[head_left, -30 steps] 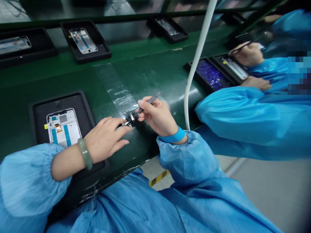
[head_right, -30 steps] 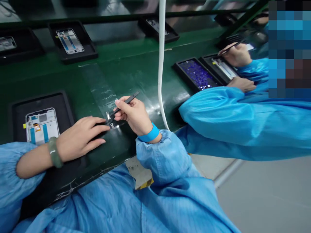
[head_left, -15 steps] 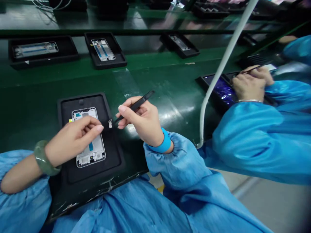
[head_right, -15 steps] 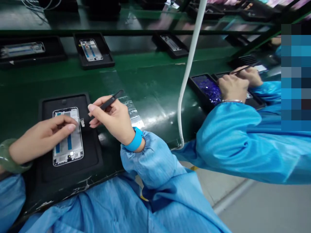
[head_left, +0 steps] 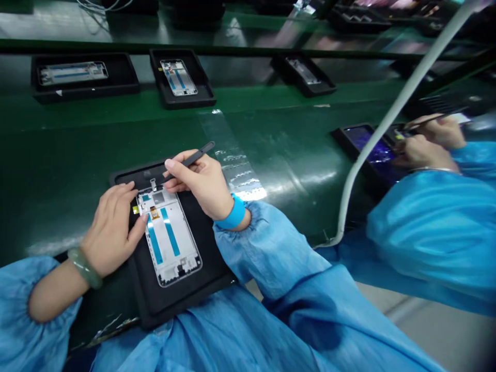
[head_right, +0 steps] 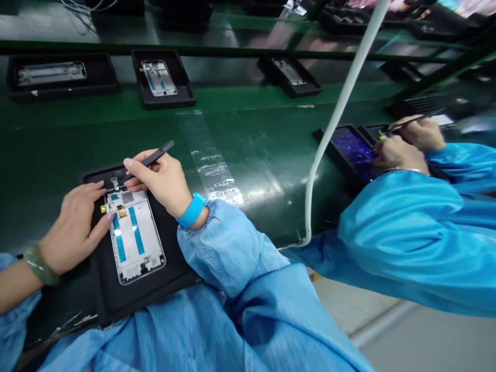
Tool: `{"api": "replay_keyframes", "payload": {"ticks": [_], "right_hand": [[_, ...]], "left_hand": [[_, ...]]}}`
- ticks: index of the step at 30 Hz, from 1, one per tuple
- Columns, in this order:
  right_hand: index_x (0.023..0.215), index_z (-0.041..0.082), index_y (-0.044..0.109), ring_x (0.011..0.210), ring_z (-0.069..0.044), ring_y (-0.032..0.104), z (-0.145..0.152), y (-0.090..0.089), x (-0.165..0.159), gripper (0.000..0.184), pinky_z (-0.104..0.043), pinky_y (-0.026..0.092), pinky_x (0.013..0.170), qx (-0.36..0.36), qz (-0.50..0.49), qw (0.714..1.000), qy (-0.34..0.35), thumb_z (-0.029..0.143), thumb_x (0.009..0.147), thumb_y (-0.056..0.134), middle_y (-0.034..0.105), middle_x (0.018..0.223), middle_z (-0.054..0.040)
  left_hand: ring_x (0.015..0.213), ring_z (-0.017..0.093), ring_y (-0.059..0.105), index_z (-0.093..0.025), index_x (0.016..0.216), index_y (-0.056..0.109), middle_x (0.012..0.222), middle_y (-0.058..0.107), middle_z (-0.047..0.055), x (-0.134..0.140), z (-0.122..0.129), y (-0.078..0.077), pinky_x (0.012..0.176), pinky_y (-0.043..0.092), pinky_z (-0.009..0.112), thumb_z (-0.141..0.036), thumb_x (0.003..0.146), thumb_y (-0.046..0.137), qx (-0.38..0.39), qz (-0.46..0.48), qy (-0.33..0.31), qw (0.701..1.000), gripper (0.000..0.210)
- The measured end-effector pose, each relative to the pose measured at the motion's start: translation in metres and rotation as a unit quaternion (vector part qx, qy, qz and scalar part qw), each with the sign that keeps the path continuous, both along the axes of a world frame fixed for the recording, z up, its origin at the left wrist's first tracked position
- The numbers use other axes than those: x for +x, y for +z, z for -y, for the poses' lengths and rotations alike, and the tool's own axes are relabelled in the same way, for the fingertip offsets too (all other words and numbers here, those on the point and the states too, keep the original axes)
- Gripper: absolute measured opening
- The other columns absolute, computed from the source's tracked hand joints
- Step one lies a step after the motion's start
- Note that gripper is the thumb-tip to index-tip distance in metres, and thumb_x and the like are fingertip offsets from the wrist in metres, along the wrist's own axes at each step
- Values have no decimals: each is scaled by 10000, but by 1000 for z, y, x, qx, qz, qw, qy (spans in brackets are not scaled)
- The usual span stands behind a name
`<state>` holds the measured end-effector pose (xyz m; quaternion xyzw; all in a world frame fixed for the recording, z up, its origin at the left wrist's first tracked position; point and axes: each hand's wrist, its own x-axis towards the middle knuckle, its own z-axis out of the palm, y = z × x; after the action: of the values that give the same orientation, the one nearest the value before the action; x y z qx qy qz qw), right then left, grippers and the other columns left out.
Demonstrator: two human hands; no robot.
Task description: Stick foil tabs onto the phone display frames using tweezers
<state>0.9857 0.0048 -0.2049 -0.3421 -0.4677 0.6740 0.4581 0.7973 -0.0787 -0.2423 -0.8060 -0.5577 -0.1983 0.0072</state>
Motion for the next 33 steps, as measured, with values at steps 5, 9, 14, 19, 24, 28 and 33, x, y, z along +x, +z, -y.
{"api": "replay_keyframes", "payload": {"ticks": [5, 9, 14, 19, 24, 28, 33], "right_hand": [[761, 167, 558, 526, -103, 666, -6, -17, -13, 355, -174, 570, 493, 9, 55, 998, 3, 432, 637, 759, 618, 592, 46], [764, 170, 552, 531, -124, 677, -4, -21, -11, 343, -187, 572, 489, 30, 95, 995, 0, 422, 648, 753, 606, 579, 49], [762, 183, 544, 535, -129, 681, -2, -21, -9, 312, -203, 579, 513, 48, 131, 990, -4, 407, 667, 740, 605, 589, 50], [767, 194, 540, 557, -128, 684, 0, -21, -9, 303, -207, 574, 525, 57, 157, 986, -1, 425, 687, 718, 607, 607, 49], [769, 203, 538, 561, -129, 683, 1, -20, -9, 278, -220, 568, 541, 77, 175, 982, -2, 425, 716, 697, 607, 599, 54], [767, 204, 535, 560, -134, 684, 1, -20, -9, 266, -225, 563, 547, 85, 182, 980, -5, 415, 726, 693, 604, 585, 55], [784, 209, 535, 566, -136, 687, 2, -22, -9, 240, -226, 557, 545, 99, 186, 978, -4, 394, 745, 682, 612, 618, 53]], "left_hand": [[1238, 322, 419, -143, 1263, 374, 1311, 463, 177, 3, 4, 0, 1025, 366, 536, -318, 860, 490, -4, 40, -2, 999, 455], [1230, 289, 433, -173, 1164, 437, 1291, 503, 132, 5, 5, 5, 1028, 364, 506, -291, 869, 488, -28, 53, -19, 998, 321], [1233, 293, 426, -154, 1128, 467, 1269, 516, 133, 7, 7, 8, 1032, 350, 508, -290, 880, 474, -41, 43, -18, 998, 283], [1246, 294, 412, -154, 1137, 468, 1279, 505, 136, 6, 7, 8, 1036, 343, 512, -303, 885, 466, -45, 40, -18, 998, 293], [1245, 294, 412, -144, 1138, 469, 1279, 505, 142, 6, 7, 9, 1035, 344, 513, -303, 887, 466, -47, 42, -22, 998, 297], [1246, 293, 412, -136, 1135, 473, 1279, 504, 143, 6, 7, 9, 1044, 336, 517, -300, 888, 466, -48, 42, -22, 998, 297], [1246, 296, 410, -139, 1130, 479, 1281, 502, 140, 7, 7, 10, 1041, 338, 517, -306, 890, 462, -49, 43, -20, 998, 293]]}}
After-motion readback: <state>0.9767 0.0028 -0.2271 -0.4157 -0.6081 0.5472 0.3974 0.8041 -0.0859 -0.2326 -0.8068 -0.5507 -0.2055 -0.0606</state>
